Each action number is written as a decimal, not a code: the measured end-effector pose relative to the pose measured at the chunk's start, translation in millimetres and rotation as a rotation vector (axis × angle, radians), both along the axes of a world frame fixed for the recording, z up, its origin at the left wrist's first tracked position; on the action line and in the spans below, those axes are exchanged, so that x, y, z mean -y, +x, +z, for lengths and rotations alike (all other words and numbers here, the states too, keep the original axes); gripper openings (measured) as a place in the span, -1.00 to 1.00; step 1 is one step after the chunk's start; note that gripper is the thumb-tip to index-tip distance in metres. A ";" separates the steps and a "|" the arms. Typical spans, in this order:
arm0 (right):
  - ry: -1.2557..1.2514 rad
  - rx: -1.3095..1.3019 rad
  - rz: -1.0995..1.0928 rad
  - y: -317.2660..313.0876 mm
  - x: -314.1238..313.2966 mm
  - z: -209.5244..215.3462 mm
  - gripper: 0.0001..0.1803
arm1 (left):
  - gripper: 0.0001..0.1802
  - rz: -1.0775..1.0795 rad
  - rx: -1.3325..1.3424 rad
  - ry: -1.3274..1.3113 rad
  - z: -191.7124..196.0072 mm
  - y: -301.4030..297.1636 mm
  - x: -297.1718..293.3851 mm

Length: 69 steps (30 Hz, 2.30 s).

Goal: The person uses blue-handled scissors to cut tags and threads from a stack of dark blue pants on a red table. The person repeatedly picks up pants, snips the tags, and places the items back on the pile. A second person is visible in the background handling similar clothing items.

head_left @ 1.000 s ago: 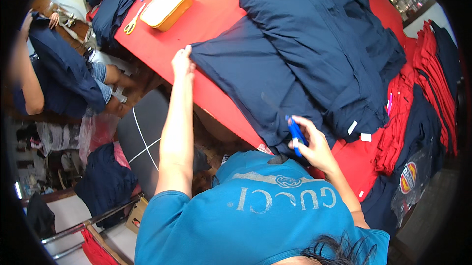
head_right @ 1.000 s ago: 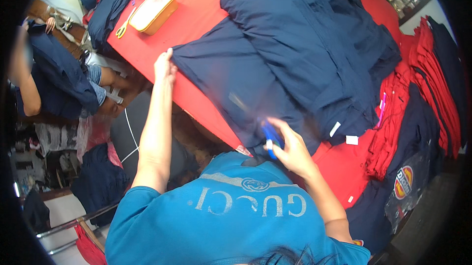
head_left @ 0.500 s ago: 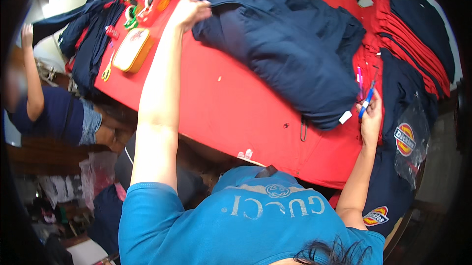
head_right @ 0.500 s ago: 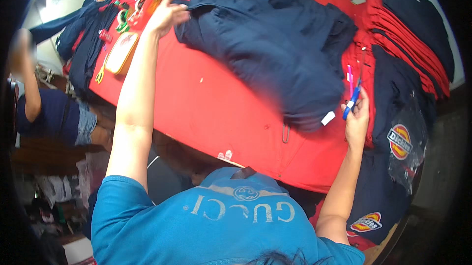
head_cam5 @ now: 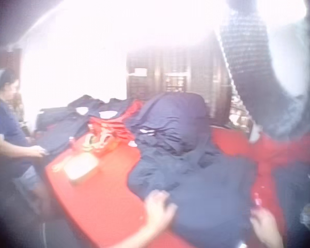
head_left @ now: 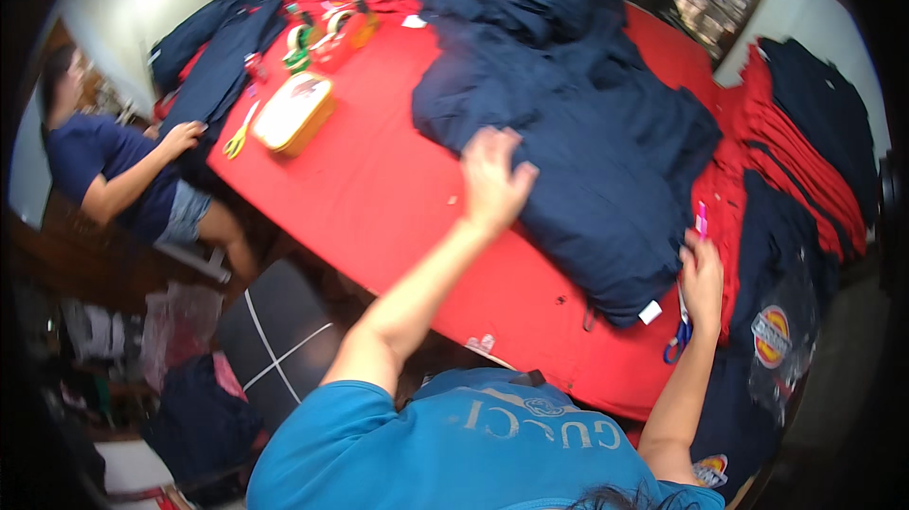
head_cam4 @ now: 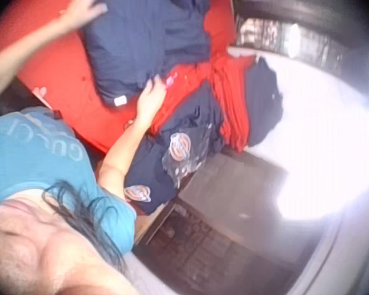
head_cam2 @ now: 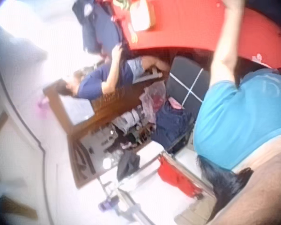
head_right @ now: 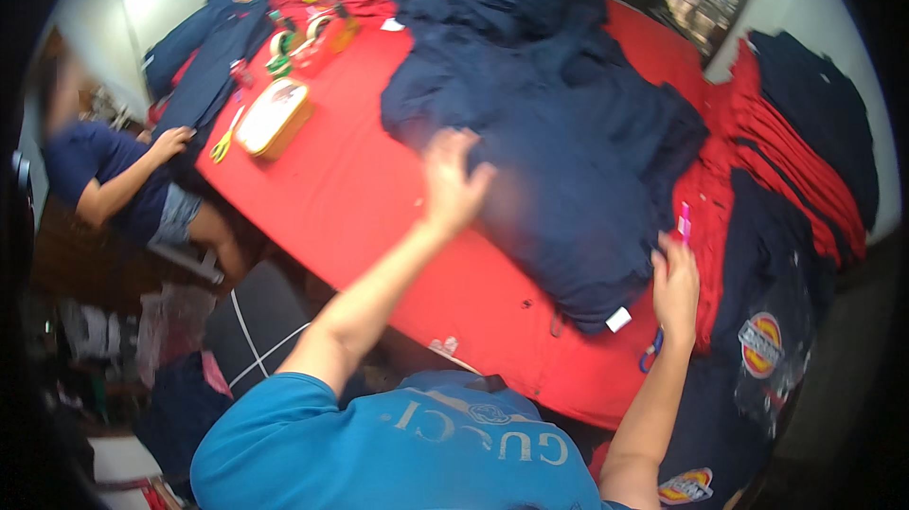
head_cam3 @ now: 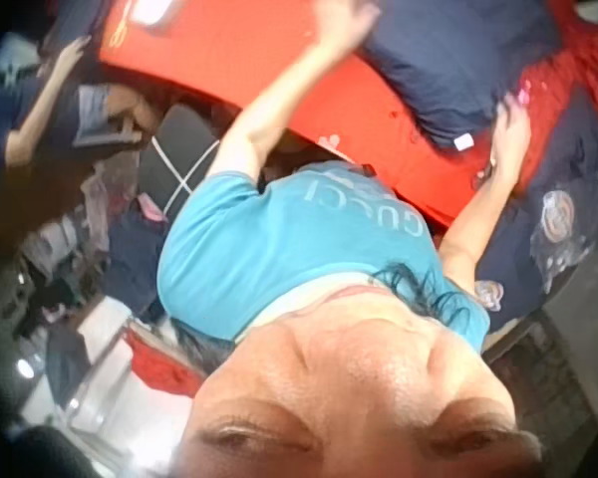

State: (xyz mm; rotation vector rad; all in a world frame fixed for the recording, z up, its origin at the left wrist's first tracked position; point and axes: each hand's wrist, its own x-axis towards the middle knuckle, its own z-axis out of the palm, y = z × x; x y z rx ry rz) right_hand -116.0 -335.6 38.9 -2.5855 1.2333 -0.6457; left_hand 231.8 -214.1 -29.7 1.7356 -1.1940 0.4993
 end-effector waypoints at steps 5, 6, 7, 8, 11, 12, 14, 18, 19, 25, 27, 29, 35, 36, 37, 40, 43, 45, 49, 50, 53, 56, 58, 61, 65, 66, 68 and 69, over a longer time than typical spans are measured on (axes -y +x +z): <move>0.156 -0.135 0.090 143.8 117.7 -22.1 -0.12 | -0.14 -0.215 -0.195 0.291 -35.0 -95.2 -31.2; 0.233 -0.208 0.100 162.5 122.9 -16.3 -0.08 | -0.06 -0.186 -0.295 0.457 -35.4 -89.2 -40.5; 0.308 -0.284 0.100 175.4 126.5 -11.1 -0.03 | -0.05 -0.205 -0.436 0.424 -35.8 -83.0 -46.3; 0.382 -0.360 0.089 183.9 130.1 -5.4 0.01 | -0.04 -0.235 -0.576 0.387 -36.8 -78.7 -50.1; 0.341 -0.440 0.239 195.2 125.6 11.3 0.01 | -0.05 -0.382 -0.981 0.276 -36.8 -83.9 -56.0; 0.325 -0.417 0.342 200.4 107.2 23.8 -0.05 | -0.06 -0.448 -1.140 0.202 -42.5 -86.6 -56.7; 0.078 -0.409 0.565 190.6 76.3 35.0 -0.15 | -0.07 -0.602 -1.684 -0.047 -10.2 -112.3 -56.2; 0.088 -0.456 1.007 200.3 -86.7 93.7 -0.28 | -0.17 -0.934 -2.098 -0.698 -18.0 -122.1 -84.6; 0.120 -0.399 1.205 189.4 -104.3 93.5 -0.30 | -0.21 -0.810 -1.911 -0.731 -13.2 -129.2 -85.7; -0.119 -0.258 0.872 144.9 -72.6 60.5 -0.28 | -0.17 -0.811 -2.035 -0.750 -50.9 -171.8 -137.3; 0.089 -0.472 0.986 115.9 -90.4 18.5 -0.11 | -0.06 -0.773 -2.072 -0.818 -43.0 -191.9 -159.6; -0.043 -0.458 0.982 72.2 -137.4 4.1 -0.15 | 0.10 -0.598 -2.007 -0.669 -24.8 -205.9 -173.0; 1.232 0.393 0.679 -4.0 -103.3 0.5 -0.78 | -0.43 -0.194 -1.967 -0.023 -1.7 -209.0 -160.7; 1.046 0.506 0.458 -17.0 -84.7 -18.2 -0.78 | -0.42 -0.182 -1.965 -0.027 -8.5 -197.4 -157.8; 0.977 0.273 0.268 -29.1 -58.2 -25.3 -0.74 | -0.42 -0.276 -1.833 -0.198 5.9 -188.3 -149.2; 1.341 0.257 0.205 -44.5 -3.1 -65.8 -0.71 | -0.54 -0.364 -1.709 -0.240 101.9 -154.9 -114.6; 1.487 0.634 0.327 37.3 21.0 -78.4 -0.48 | -0.64 -0.466 -1.456 -0.429 137.3 -124.8 -110.4; 1.561 1.206 0.415 84.9 71.9 -118.2 -0.48 | -0.65 -0.507 -1.396 -0.423 165.5 -129.6 -117.0; 1.517 1.547 0.189 154.5 152.8 -101.0 -0.48 | -0.64 -0.374 -1.325 -0.450 180.6 -116.7 -146.5; 1.492 1.550 0.157 165.5 163.6 -91.4 -0.47 | -0.66 -0.354 -1.241 -0.428 186.0 -107.1 -153.3; 1.394 1.537 0.189 190.1 193.0 -48.6 -0.47 | -0.69 -0.284 -1.010 -0.376 191.9 -62.0 -177.1; 1.248 1.477 0.253 175.3 211.9 -5.2 -0.47 | -0.65 -0.146 -0.970 -0.534 249.0 -84.9 -173.5; 1.101 1.427 0.334 146.8 217.9 41.7 -0.46 | -0.65 -0.078 -0.836 -0.706 276.4 -103.7 -166.5; 0.896 1.375 0.537 127.9 219.4 130.3 -0.46 | -0.66 -0.200 -0.705 -0.766 302.9 -88.4 -187.3; 0.705 1.255 0.645 112.2 243.4 241.3 -0.45 | -0.68 -0.700 -0.761 -0.741 307.0 -35.9 -199.7; 0.711 1.175 0.594 105.2 253.5 254.4 -0.45 | -0.68 -0.872 -0.827 -0.713 297.6 -19.3 -189.8; 0.854 0.975 0.433 141.5 243.0 244.4 -0.36 | -0.69 -1.124 -0.927 -0.612 279.2 5.8 -194.2; 0.956 0.913 0.372 162.6 252.4 234.5 -0.32 | -0.69 -1.239 -0.990 -0.573 262.2 17.5 -189.0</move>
